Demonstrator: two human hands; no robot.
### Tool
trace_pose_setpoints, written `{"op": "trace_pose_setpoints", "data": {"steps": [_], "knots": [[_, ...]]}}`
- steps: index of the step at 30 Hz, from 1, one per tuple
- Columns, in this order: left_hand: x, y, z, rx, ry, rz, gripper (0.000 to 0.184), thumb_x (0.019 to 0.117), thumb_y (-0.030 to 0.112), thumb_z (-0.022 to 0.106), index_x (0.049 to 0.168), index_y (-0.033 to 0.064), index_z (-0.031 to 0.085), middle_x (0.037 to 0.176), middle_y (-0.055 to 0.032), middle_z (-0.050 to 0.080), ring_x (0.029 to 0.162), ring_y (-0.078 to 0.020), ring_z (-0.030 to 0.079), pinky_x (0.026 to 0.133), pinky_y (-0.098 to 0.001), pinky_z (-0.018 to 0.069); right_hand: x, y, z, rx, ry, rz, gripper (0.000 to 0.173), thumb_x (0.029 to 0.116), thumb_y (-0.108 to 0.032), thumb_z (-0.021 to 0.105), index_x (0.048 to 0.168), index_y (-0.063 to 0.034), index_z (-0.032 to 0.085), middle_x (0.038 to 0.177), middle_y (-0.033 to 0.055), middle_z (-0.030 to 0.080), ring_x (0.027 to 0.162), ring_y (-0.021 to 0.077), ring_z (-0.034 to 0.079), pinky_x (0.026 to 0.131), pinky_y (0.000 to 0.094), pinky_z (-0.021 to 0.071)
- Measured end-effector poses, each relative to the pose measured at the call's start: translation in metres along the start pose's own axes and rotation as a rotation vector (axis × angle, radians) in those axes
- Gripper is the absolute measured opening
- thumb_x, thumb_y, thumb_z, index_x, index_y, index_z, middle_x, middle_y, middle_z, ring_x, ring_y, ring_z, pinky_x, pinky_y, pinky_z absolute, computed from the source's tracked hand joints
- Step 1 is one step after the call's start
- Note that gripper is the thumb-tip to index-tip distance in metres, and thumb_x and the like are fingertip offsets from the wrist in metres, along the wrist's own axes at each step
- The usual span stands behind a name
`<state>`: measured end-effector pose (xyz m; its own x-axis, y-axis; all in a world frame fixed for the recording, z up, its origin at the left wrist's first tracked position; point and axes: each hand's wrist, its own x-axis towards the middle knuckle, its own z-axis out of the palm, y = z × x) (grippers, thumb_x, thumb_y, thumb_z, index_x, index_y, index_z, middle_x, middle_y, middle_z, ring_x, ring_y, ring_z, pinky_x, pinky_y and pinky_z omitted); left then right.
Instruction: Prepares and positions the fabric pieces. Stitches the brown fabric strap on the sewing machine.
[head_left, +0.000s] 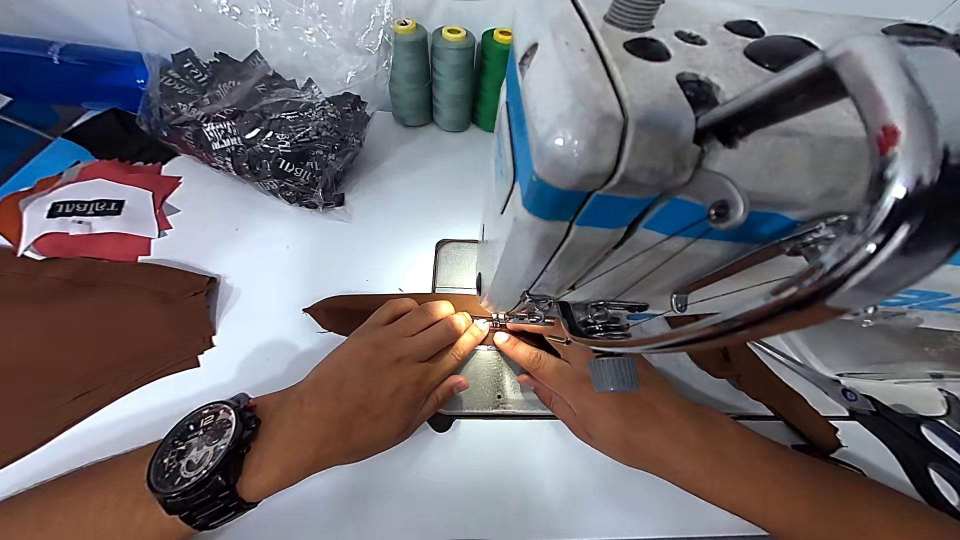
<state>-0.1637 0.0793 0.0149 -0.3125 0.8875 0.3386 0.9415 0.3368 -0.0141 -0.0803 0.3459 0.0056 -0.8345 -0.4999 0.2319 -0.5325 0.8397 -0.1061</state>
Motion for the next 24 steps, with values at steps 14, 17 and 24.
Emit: {"op": "trace_pose_setpoints", "data": {"steps": [14, 17, 24], "knots": [[0.0006, 0.0002, 0.0006, 0.018, -0.016, -0.022, 0.053, 0.1084, 0.044, 0.029, 0.135, 0.0186, 0.067, 0.121, -0.0012, 0.067, 0.119, -0.0206, 0.058, 0.100, -0.0399, 0.0429, -0.0011, 0.0020, -0.0017, 0.036, -0.030, 0.024, 0.039, 0.1071, -0.039, 0.042, 0.136, -0.0320, 0.067, 0.128, -0.0005, 0.068, 0.122, 0.0192, 0.062, 0.100, 0.0388, 0.0515], [0.0002, 0.0014, 0.0007, 0.014, -0.026, -0.034, 0.053, 0.1083, 0.044, 0.029, 0.137, 0.0183, 0.065, 0.122, -0.0017, 0.066, 0.121, -0.0210, 0.057, 0.102, -0.0405, 0.0432, -0.0007, 0.0021, -0.0018, 0.054, -0.024, 0.031, 0.038, 0.1065, -0.039, 0.043, 0.135, -0.0329, 0.067, 0.125, 0.0004, 0.069, 0.121, 0.0195, 0.062, 0.099, 0.0382, 0.0521], [0.0007, 0.0021, 0.0008, 0.022, -0.020, -0.050, 0.054, 0.1080, 0.044, 0.028, 0.136, 0.0180, 0.066, 0.123, -0.0025, 0.067, 0.121, -0.0214, 0.058, 0.104, -0.0413, 0.0427, -0.0003, 0.0029, -0.0025, 0.043, -0.025, 0.029, 0.040, 0.1067, -0.041, 0.042, 0.137, -0.0353, 0.066, 0.115, 0.0008, 0.071, 0.111, 0.0188, 0.065, 0.092, 0.0357, 0.0540]]}}
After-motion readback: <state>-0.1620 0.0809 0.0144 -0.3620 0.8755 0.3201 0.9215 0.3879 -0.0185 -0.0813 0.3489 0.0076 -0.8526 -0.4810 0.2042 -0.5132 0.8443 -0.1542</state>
